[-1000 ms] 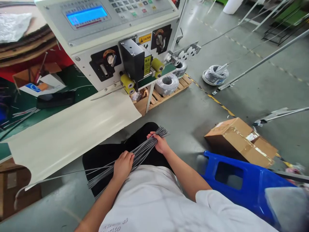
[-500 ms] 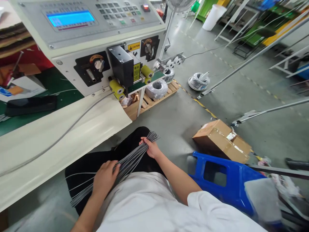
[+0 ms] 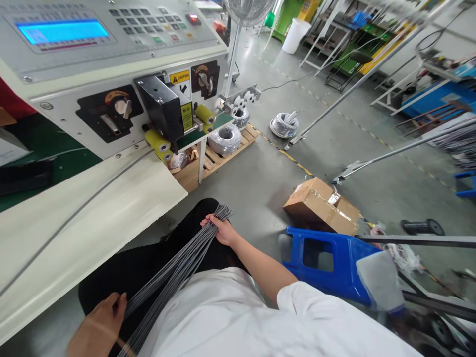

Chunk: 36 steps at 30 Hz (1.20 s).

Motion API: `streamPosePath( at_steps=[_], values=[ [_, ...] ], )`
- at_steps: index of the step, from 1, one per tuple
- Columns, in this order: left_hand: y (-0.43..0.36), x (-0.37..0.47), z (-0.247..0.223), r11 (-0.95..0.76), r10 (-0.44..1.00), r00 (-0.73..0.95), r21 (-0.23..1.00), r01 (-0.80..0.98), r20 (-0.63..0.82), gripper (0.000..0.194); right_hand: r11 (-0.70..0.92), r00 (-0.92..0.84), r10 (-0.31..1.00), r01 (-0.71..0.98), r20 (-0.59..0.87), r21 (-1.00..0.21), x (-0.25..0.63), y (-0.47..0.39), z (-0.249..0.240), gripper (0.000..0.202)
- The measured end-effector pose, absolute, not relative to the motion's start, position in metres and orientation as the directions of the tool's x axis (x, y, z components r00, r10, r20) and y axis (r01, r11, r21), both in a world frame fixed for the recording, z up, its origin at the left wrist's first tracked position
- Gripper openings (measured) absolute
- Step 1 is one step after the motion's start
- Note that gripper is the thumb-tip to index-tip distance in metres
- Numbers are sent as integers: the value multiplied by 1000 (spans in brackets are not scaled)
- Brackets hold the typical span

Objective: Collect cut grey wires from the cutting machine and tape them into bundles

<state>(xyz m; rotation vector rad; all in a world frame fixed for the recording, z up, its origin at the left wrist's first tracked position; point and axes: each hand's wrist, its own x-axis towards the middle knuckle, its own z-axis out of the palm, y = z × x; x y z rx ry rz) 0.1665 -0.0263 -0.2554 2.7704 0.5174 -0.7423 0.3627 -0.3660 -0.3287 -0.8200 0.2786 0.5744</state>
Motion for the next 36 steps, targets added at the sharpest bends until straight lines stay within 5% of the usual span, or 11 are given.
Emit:
streamPosePath(
  at_steps=[4, 7, 10, 14, 18, 23, 30, 36],
  values=[
    [-44, 192, -239, -930, 148, 815, 202, 307, -560, 38, 565, 826, 388, -564, -409, -602, 363, -365, -328, 27],
    [-64, 214, -214, -936, -159, 962, 345, -75, -221, 26, 569, 820, 400, -572, -410, -590, 363, -364, -327, 27],
    [-82, 239, -177, -878, -343, 916, 277, -391, 207, 19, 564, 820, 389, -573, -421, -595, 362, -364, -326, 27],
    [-86, 281, -138, -957, -199, 846, 88, -277, 494, 33, 537, 827, 353, -563, -438, -629, 361, -365, -327, 31],
    [-74, 314, -131, -995, 67, 841, 102, 13, 537, 56, 539, 831, 347, -556, -435, -633, 361, -366, -329, 33],
    [-65, 319, -139, -976, 216, 838, 133, 172, 502, 68, 550, 826, 343, -563, -448, -616, 361, -366, -328, 31],
    [-66, 292, -137, -956, 286, 875, 54, 288, 391, 65, 554, 801, 354, -596, -483, -582, 365, -364, -323, 29],
    [-53, 266, -139, -993, 112, 949, 63, 98, 294, 28, 563, 812, 358, -581, -461, -588, 364, -364, -327, 28]
  ],
)
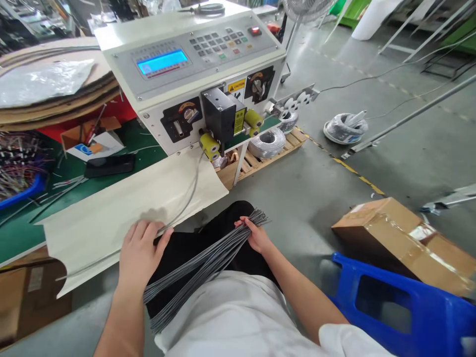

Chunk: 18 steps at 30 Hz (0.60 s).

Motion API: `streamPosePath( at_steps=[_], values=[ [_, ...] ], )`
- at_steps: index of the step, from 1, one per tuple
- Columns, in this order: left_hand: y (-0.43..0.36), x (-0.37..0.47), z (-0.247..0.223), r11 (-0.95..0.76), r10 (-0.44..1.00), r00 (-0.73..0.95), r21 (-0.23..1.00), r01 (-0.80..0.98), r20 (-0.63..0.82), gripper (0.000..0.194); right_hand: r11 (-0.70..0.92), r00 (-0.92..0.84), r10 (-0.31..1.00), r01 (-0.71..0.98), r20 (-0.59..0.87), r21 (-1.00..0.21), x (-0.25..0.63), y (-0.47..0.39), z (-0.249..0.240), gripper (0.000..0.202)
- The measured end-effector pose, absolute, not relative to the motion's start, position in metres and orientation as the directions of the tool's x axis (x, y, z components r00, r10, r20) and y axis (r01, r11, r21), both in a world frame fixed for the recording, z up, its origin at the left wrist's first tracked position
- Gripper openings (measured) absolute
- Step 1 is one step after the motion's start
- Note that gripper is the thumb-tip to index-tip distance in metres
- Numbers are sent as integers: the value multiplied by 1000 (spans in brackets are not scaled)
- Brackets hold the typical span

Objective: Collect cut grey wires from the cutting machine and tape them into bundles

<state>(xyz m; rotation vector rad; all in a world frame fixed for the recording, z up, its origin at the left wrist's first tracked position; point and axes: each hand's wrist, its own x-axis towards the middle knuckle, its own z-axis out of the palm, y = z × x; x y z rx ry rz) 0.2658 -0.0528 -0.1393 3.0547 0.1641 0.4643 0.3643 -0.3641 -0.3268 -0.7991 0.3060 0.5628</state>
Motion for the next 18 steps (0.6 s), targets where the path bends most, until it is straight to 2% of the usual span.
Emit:
streamPosePath(
  at_steps=[3, 5, 8, 12, 15, 18],
  values=[
    [-62, 256, -146, -993, 13, 923, 111, -32, 384, 13, 555, 809, 357, -585, -466, -591, 364, -364, -328, 31],
    [-79, 250, -157, -983, -58, 928, 140, -117, 369, 9, 544, 802, 358, -596, -478, -591, 364, -364, -329, 34],
    [-112, 241, -184, -970, -111, 976, 192, -148, 190, 22, 534, 797, 357, -601, -487, -594, 363, -366, -328, 36],
    [-136, 225, -232, -972, -88, 994, 225, -71, -66, 38, 533, 803, 371, -595, -467, -601, 361, -369, -327, 35],
    [-136, 213, -256, -961, -59, 984, 276, -10, -169, 40, 532, 804, 378, -594, -458, -604, 360, -370, -327, 35],
    [-133, 206, -265, -945, -47, 978, 326, 22, -203, 40, 525, 813, 374, -583, -447, -621, 360, -369, -328, 35]
  ],
)
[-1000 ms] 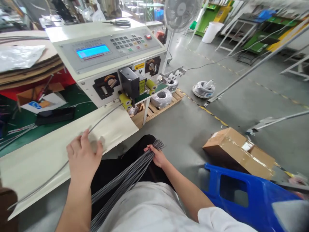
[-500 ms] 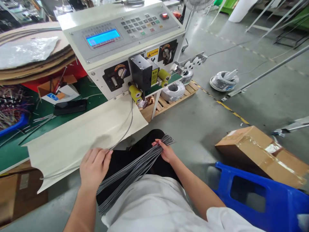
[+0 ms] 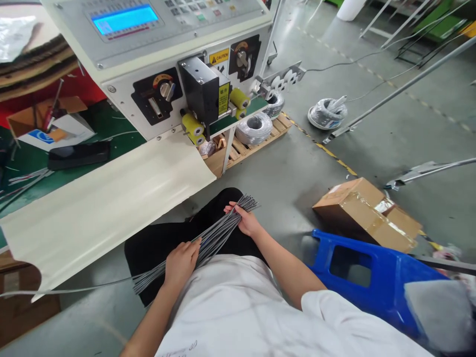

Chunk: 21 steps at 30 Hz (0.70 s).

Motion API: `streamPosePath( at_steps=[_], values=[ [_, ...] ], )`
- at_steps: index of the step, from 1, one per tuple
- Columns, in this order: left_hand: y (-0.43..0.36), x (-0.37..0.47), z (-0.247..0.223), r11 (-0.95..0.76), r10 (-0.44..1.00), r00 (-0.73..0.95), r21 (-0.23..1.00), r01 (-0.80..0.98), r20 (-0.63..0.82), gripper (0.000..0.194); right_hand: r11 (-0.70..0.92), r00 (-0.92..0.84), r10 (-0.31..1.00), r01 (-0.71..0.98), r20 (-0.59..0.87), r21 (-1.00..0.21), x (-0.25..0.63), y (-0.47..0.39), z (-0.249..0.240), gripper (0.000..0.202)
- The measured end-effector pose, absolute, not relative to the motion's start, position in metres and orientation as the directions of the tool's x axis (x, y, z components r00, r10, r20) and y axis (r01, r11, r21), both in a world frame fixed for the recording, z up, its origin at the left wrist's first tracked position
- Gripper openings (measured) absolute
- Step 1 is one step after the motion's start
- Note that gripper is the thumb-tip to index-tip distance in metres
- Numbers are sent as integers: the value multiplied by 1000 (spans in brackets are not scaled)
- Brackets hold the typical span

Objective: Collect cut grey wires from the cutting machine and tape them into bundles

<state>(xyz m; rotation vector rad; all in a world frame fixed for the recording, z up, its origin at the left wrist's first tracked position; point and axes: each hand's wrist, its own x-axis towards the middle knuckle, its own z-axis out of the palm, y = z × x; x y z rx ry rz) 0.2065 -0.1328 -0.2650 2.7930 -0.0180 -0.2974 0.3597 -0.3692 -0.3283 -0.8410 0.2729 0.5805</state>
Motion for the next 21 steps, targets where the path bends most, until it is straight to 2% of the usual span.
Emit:
streamPosePath(
  at_steps=[6, 14, 17, 21],
  values=[
    [-136, 211, -270, -939, -6, 982, 339, 60, -189, 39, 502, 821, 373, -570, -432, -650, 359, -367, -327, 30],
    [-138, 223, -281, -907, -53, 989, 422, 9, -135, 37, 529, 816, 354, -578, -457, -622, 361, -364, -318, 22],
    [-126, 220, -277, -898, 53, 977, 417, 137, -206, 39, 510, 810, 355, -586, -466, -630, 359, -366, -318, 21],
    [-85, 206, -271, -824, 320, 867, 339, 454, -382, 35, 464, 807, 345, -591, -480, -660, 363, -368, -326, 20]
  ],
)
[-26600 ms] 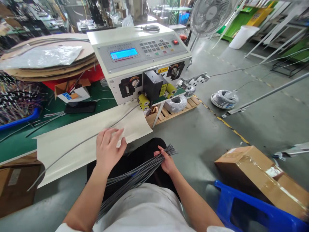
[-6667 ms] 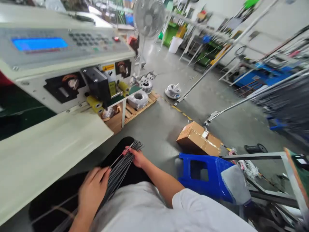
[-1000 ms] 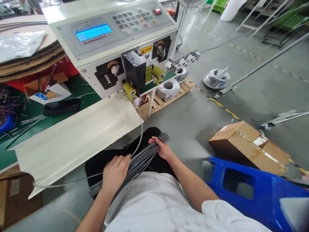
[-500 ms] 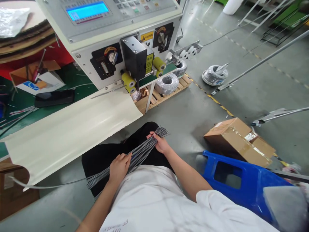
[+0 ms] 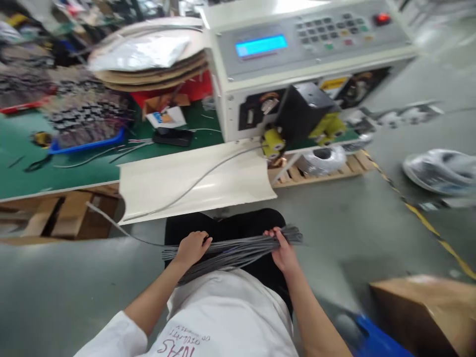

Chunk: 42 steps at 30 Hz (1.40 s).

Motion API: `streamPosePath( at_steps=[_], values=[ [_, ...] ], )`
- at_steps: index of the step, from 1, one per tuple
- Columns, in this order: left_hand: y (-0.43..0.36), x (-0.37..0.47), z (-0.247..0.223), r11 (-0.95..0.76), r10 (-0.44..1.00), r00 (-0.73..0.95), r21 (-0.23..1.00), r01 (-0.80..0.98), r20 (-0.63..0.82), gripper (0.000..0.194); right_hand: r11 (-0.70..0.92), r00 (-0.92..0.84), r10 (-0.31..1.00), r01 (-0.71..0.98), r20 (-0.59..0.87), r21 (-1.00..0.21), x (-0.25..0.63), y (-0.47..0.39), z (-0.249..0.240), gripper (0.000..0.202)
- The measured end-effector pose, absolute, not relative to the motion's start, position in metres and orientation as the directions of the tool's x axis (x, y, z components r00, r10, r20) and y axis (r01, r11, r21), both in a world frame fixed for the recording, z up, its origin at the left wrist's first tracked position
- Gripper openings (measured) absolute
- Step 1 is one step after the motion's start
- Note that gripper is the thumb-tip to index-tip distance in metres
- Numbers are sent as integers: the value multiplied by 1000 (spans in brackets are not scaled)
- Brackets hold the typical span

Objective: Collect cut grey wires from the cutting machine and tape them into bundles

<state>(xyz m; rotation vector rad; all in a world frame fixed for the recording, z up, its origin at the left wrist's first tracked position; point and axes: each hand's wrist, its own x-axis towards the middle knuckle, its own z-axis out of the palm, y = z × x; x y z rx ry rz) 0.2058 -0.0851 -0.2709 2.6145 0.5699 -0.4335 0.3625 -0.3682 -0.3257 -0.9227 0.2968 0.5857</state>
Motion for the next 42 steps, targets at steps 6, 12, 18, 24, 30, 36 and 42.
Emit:
streamPosePath(
  at_steps=[6, 12, 18, 24, 30, 36, 42],
  values=[
    [-18, 162, -263, -693, 613, 730, 238, 680, -302, 34, 446, 790, 364, -612, -493, -653, 369, -367, -338, 22],
    [-27, 157, -250, -805, 500, 847, 262, 532, -183, 29, 392, 774, 310, -633, -552, -668, 370, -368, -346, 30],
    [-79, 224, -191, -956, -82, 954, 248, -157, 290, 23, 410, 762, 301, -646, -573, -644, 366, -366, -337, 32],
    [-101, 303, -123, -982, 102, 879, 189, 14, 466, 42, 469, 759, 320, -647, -567, -601, 362, -370, -330, 35],
    [-98, 330, -124, -948, 315, 833, 113, 297, 455, 68, 502, 777, 347, -627, -525, -596, 363, -373, -333, 30],
    [-90, 317, -131, -929, 354, 838, 53, 366, 416, 66, 510, 777, 354, -627, -520, -589, 364, -373, -335, 31],
    [-78, 294, -137, -943, 320, 877, 32, 331, 359, 64, 505, 778, 355, -626, -518, -594, 364, -374, -334, 27]
  ],
)
